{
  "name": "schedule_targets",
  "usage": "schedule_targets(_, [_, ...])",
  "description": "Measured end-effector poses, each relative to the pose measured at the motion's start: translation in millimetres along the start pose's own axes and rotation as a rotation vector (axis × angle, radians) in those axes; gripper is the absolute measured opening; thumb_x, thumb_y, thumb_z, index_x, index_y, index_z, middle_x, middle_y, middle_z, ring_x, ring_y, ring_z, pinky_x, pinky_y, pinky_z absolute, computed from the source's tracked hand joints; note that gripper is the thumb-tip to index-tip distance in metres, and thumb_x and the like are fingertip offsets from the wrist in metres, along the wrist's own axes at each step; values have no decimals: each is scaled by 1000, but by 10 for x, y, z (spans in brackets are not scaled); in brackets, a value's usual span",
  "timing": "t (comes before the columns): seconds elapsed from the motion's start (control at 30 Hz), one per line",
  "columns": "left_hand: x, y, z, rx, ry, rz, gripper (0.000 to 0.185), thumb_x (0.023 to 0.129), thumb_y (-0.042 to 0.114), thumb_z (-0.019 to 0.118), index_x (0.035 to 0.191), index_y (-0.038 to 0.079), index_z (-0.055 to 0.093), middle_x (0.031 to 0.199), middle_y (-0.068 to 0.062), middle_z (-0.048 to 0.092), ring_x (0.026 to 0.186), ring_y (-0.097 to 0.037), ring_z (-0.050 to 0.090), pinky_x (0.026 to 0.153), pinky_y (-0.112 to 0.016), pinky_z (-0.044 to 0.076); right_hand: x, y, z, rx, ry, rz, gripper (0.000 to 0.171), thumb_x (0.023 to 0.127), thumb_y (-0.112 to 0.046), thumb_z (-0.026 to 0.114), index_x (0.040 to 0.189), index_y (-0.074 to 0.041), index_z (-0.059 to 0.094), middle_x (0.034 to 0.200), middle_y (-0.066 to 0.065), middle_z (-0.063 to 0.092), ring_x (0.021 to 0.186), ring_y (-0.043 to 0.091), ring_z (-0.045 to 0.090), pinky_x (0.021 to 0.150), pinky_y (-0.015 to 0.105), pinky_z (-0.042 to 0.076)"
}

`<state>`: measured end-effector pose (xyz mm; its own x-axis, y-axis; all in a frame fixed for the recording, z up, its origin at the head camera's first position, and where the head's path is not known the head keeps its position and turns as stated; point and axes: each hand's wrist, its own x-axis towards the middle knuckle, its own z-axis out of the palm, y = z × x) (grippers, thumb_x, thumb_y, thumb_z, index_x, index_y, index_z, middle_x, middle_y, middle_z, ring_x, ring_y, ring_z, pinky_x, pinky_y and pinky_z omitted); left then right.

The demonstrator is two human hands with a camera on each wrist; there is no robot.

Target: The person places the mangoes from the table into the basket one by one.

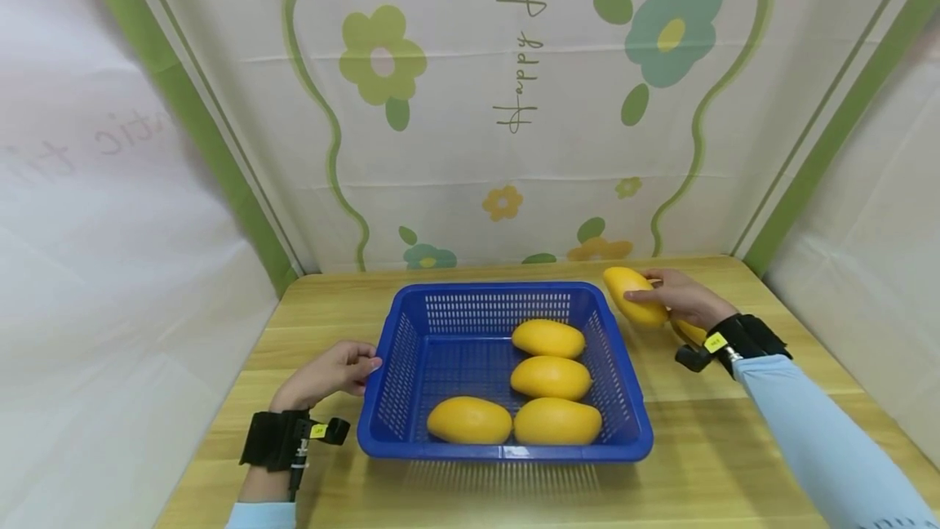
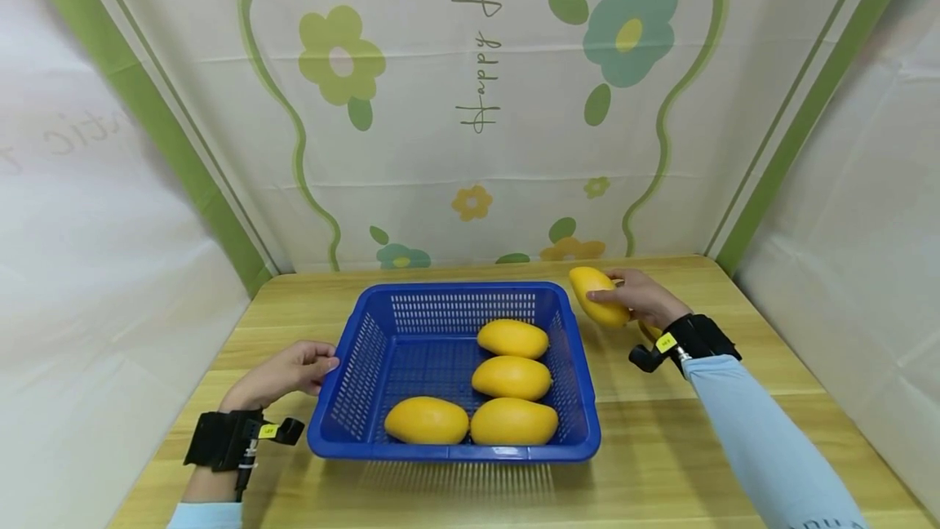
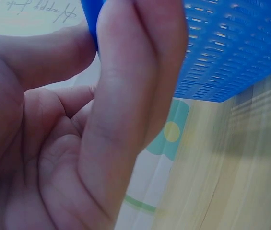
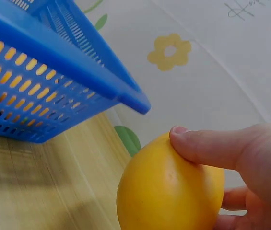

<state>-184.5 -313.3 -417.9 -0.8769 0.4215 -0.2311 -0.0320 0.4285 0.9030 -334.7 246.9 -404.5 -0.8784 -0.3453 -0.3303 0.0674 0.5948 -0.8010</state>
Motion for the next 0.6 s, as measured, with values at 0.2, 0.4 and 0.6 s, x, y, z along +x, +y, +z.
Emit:
schedule_targets(0.2, [-3, 14, -1, 3, 2, 2, 26, 106, 20, 49, 105, -5, 58, 87, -4, 65, 74, -12, 63, 72, -37, 61, -68, -46, 4, 14, 3, -27, 86, 98, -42, 62, 152, 10, 19, 144, 32, 40, 112, 28, 55, 91, 34, 54])
schedule_targets(0.4, [-3, 11, 6, -2, -1, -5, 25, 106, 19, 49, 104, -4, 57, 86, -4, 64, 72, -12, 62, 71, -36, 61, -116, -94, 33, 20, 3, -41, 84, 97, -41, 63, 152, 7, 23, 144, 32, 40, 115, 30, 55, 93, 37, 55])
schedule_targets(0.6, [-3, 19, 6, -6, -4, 2, 25, 106, 19, 49, 103, -4, 57, 84, -3, 63, 71, -11, 61, 69, -33, 60, -197, -183, 53, 3, 1, -78, 83, 98, -39, 63, 152, 8, 22, 147, 35, 37, 121, 36, 53, 96, 43, 54])
